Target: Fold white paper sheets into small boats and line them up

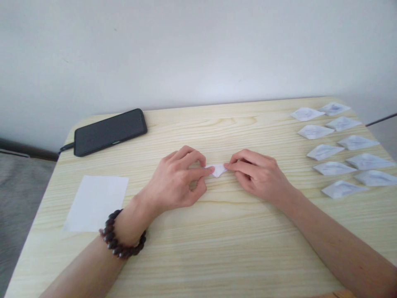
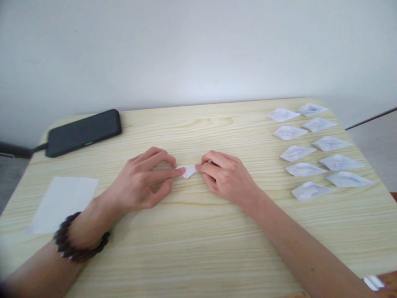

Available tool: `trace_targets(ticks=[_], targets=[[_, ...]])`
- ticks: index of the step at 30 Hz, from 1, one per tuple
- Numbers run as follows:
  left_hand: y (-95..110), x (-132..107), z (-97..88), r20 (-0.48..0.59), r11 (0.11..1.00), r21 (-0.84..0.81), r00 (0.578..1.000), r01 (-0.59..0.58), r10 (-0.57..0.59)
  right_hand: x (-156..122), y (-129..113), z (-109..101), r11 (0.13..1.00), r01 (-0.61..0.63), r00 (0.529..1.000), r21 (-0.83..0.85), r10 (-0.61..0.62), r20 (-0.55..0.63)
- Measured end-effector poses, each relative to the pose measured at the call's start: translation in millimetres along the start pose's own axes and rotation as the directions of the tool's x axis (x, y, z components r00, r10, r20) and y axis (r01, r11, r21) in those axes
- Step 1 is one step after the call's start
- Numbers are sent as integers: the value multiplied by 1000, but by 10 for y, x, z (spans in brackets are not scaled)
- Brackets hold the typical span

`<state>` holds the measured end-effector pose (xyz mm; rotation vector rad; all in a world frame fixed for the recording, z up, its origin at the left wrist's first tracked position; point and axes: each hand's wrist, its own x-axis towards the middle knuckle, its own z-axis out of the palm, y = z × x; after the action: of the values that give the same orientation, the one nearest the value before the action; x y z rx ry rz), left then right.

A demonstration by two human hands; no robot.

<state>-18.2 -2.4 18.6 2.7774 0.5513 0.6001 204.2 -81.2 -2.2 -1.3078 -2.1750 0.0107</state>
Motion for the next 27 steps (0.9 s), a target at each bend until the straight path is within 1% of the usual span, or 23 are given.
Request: trace_targets(ticks=[3,5,8,12,15,17,19,21,23,25,27], targets=[[27,30,68,-59,996,-38,995,80,-82,6,-22,0,999,-30,1000,26,30,-8],[38,46,134,-107,991,-42,985,128,-132,18,-40,3,995,-72,997,72,72,-3],[49,50,210,-114,982,-13,975,190,-190,47,-53,13,980,-149,989,132,147,22],[60,26,235,-152,972,86,967,217,-203,74,-26,33,966,-213,976,147,205,67],[60,8,234,-152,977,86,972,194,-179,75,-2,41,965,-198,978,170,183,104],[54,4,235,-155,983,36,972,182,-175,73,6,37,961,-179,980,213,156,121],[46,7,235,-166,982,-43,968,182,-186,72,7,27,947,-174,983,270,148,112],[41,13,225,-167,967,-145,958,208,-231,72,4,18,936,-155,987,315,136,80],[44,19,206,-145,926,-259,937,274,-318,72,-4,12,935,-118,993,334,111,39],[53,21,185,-116,864,-375,907,337,-404,70,-16,14,936,-92,995,339,96,4],[66,21,172,-91,801,-474,885,364,-456,69,-31,21,932,-120,991,342,131,-10]])
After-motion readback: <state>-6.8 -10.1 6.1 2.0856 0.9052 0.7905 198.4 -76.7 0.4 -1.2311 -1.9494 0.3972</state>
